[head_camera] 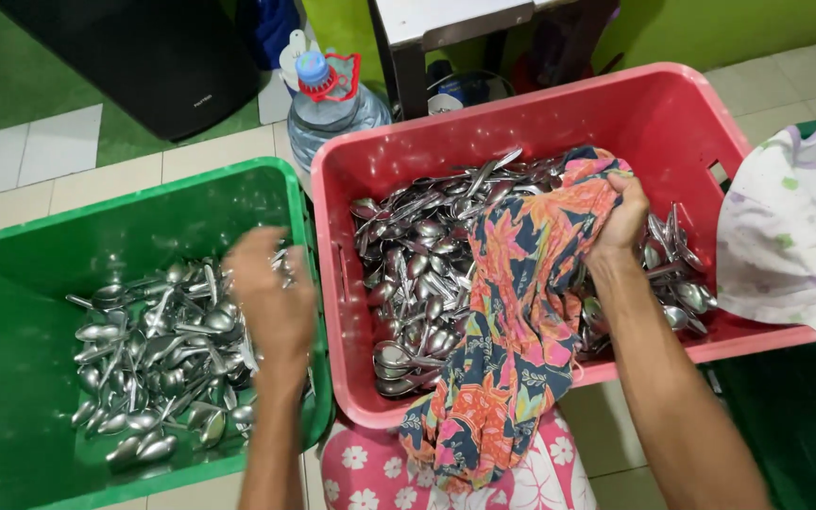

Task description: Wiping and polishing spoons with a cloth and moving them between bins.

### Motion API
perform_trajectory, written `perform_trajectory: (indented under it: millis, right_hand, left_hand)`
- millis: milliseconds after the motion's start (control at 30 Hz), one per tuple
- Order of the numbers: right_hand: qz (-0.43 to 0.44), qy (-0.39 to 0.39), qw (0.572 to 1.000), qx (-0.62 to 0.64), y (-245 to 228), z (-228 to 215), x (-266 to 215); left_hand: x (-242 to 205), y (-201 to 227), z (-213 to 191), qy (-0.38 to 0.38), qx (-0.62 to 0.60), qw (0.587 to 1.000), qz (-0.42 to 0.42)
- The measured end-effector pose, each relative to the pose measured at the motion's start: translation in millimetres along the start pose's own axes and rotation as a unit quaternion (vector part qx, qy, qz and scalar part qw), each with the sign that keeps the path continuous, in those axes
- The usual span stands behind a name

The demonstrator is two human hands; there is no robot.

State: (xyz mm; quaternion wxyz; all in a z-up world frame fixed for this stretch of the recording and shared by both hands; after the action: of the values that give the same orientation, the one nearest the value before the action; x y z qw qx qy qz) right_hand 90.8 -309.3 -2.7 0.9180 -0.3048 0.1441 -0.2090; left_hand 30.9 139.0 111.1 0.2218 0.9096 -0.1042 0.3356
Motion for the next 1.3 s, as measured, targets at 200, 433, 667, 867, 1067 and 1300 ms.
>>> perform_trajectory:
  millis: [200,433,667,867,1067,1300]
  right_hand:
    - [0.012,-0.015,0.995,-0.101,-1,31,-13]
    - [-0.051,0.047,0.951,-0.302,1,15,-40]
    - [-0.131,0.007,0.879,-0.459,-1,50,-54]
    - [-0.119,-0.021,0.879,-0.462,4,52,-59]
    - [-0.151,-0.070,0.874,-0.457,-1,64,-73]
    - [-0.261,-0.137,0.807,-0.512,-6,99,-100]
  left_hand:
    - [-24,59,137,-0.309,-0.069,0.945,-0.081]
    - [-54,56,273,-0.338,0.019,0.940,0.030]
    - [-43,77,306,-0.327,0.084,0.938,-0.081]
    - [-56,71,344,-0.373,0.075,0.912,-0.156]
    - [-48,65,311,-0.350,-0.001,0.911,-0.220]
    - [-33,62,146,-0.337,-0.033,0.911,-0.233]
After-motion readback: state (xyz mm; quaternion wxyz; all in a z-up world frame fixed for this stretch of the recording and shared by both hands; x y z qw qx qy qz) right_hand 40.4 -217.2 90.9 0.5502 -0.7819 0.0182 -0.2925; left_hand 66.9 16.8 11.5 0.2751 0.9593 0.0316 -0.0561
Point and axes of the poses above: each hand's wrist, its own x-axis towards the middle knuckle, its own z-axis out of the palm, y = z × x, the point moved 3 cm from there along x, towards the middle knuckle, and after that the axes turned 5 degrees about -y, right-handed, at the moved point
